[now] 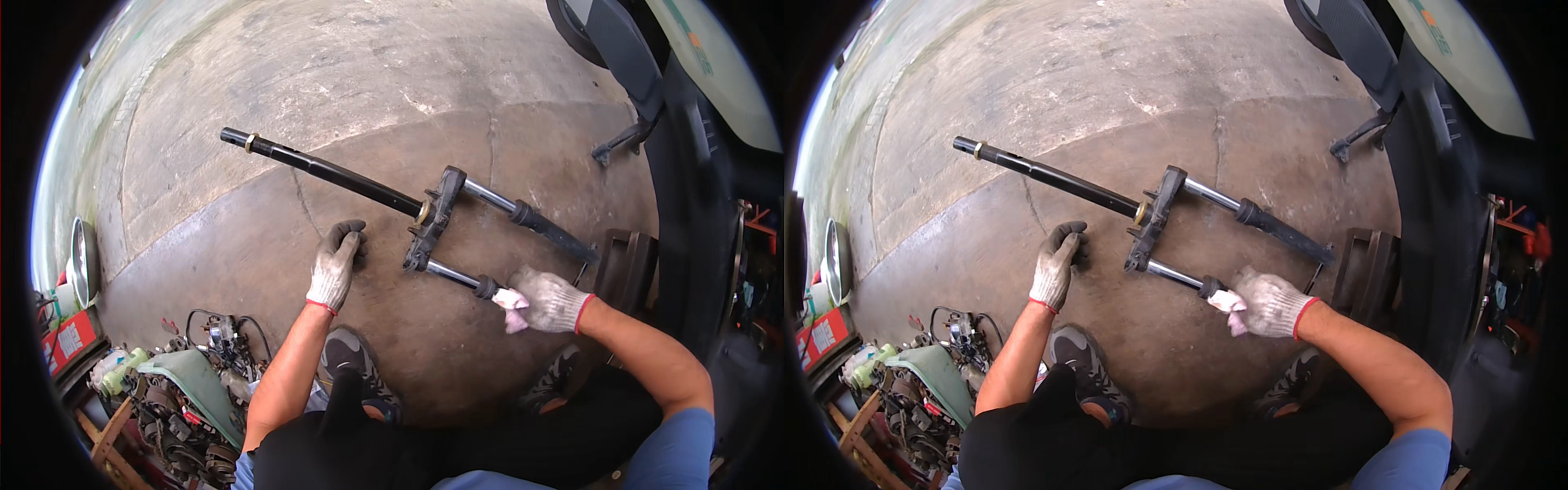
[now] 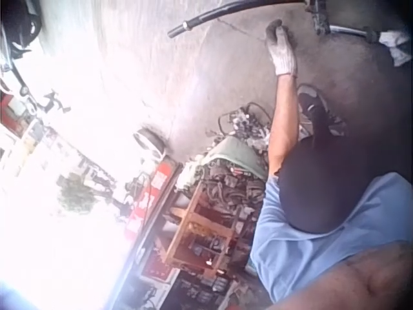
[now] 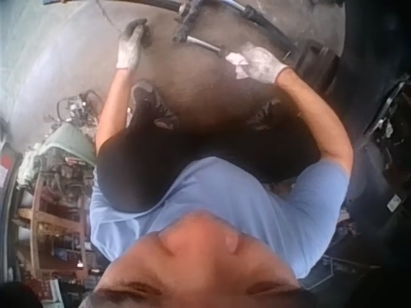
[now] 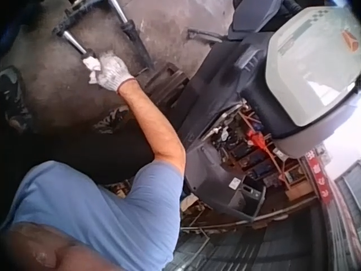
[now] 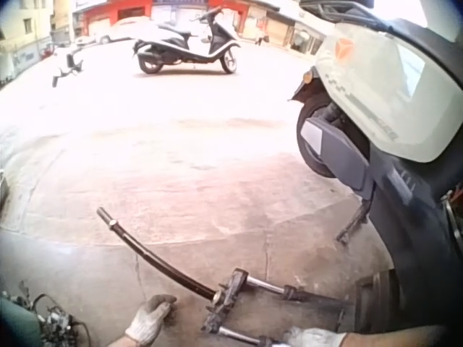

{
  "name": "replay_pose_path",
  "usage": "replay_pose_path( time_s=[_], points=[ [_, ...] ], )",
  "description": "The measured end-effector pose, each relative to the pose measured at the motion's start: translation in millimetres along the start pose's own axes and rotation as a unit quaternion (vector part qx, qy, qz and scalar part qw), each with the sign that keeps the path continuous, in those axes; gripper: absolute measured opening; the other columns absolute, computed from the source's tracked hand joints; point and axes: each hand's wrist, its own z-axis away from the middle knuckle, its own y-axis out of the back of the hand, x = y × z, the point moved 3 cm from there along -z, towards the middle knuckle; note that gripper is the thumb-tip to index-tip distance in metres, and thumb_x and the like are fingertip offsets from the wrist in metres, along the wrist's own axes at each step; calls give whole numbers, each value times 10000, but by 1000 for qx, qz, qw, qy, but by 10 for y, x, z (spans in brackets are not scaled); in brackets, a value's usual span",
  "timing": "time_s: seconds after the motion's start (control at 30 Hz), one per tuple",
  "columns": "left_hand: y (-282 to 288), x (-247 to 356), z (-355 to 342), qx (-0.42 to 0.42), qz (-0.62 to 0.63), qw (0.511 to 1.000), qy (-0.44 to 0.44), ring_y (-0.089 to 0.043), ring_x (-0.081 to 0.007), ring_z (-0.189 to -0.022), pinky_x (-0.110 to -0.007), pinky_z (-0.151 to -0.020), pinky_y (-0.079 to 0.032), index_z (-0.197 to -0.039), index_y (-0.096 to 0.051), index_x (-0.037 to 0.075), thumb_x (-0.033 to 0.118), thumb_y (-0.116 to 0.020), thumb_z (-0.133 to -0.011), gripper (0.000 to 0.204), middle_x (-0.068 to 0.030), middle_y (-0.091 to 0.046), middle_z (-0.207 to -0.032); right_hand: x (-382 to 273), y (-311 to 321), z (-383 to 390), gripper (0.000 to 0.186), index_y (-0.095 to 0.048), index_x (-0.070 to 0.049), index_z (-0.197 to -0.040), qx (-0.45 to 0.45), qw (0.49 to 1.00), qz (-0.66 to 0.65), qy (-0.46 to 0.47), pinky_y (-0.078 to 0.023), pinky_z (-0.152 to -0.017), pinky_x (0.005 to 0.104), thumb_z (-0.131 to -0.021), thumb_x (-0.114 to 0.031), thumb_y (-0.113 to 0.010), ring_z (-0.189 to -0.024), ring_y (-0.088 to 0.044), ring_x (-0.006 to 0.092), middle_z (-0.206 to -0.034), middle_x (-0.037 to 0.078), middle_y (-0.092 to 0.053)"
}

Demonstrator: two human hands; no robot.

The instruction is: The recorder is disassembling, inspecting, and cleaning the front forks of a motorcycle or scooter.

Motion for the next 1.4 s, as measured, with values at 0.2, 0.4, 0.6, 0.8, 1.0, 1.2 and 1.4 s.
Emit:
replay_pose_path(
  time_s=[0.2, 0.4, 0.6, 0.8, 1.0, 1.2, 1.4],
  points=[
    [-101, 48, -156, 6, 27, 1000, 10, -576, -96, -780, -250, -713, -485, -1233, -594, -6, 220, -531, -996, 334, -18, -621, -901, 127, -7, -4, 228, -629, -41, -1009, 161, 987, -6, -16, -513, -814, 485, -810, -150, -658, -905, -619, 396, -1014, 213, -591],
    [-289, 102, -65, -66, -91, 992, 59, -636, -153, -873, -294, -794, -518, -1238, -601, -13, 284, -574, -978, 395, -87, -673, -981, 135, -22, -185, 283, -660, -81, -1089, 58, 994, 28, -86, -514, -838, 461, -821, -172, -660, -946, -618, 364, -1033, 180, -601],
    [-605, -52, 186, -102, -224, 966, 73, -672, -247, -1011, -371, -885, -504, -1204, -611, -31, 338, -666, -900, 481, -178, -702, -1063, 205, -225, -315, 347, -646, -81, -1122, 44, 996, 54, -62, -497, -868, 436, -815, -237, -691, -1014, -602, 313, -1038, 143, -612],
    [-658, -2, 215, -87, -286, 950, 87, -678, -260, -974, -373, -879, -505, -1192, -617, -23, 329, -700, -880, 477, -170, -709, -1026, 264, -501, -435, 435, -619, -93, -1133, 68, 993, 24, -93, -473, -872, 434, -775, -303, -749, -994, -604, 304, -1042, 128, -615],
    [-500, 238, 11, 8, -90, 990, 106, -541, -319, -1253, -417, -1047, -431, -1329, -525, 27, 321, -639, -952, 491, -149, -561, -1352, 325, -609, -420, 383, -625, -123, -1061, 161, 984, -24, -65, -471, -866, 431, -736, -261, -774, -983, -602, 298, -1029, 112, -621],
    [-323, 647, -787, 35, 386, 917, 93, -511, -373, -1227, -536, -1065, -390, -1228, -482, -14, 201, -576, -996, 330, -195, -568, -1282, 329, -580, -505, 332, -653, -128, -1056, 72, 991, -47, -106, -478, -895, 448, -785, -304, -731, -1015, -620, 337, -1050, 163, -650],
    [-505, 961, -47, 53, 415, 901, 113, -520, -357, -1209, -554, -1093, -351, -1014, -598, 23, 156, -577, -973, 140, -157, -645, -1137, 138, -565, -186, 295, -662, -129, -1073, 42, 974, -28, -220, -474, -931, 445, -786, -202, -663, -1054, -625, 331, -1083, 163, -661]
  ],
)
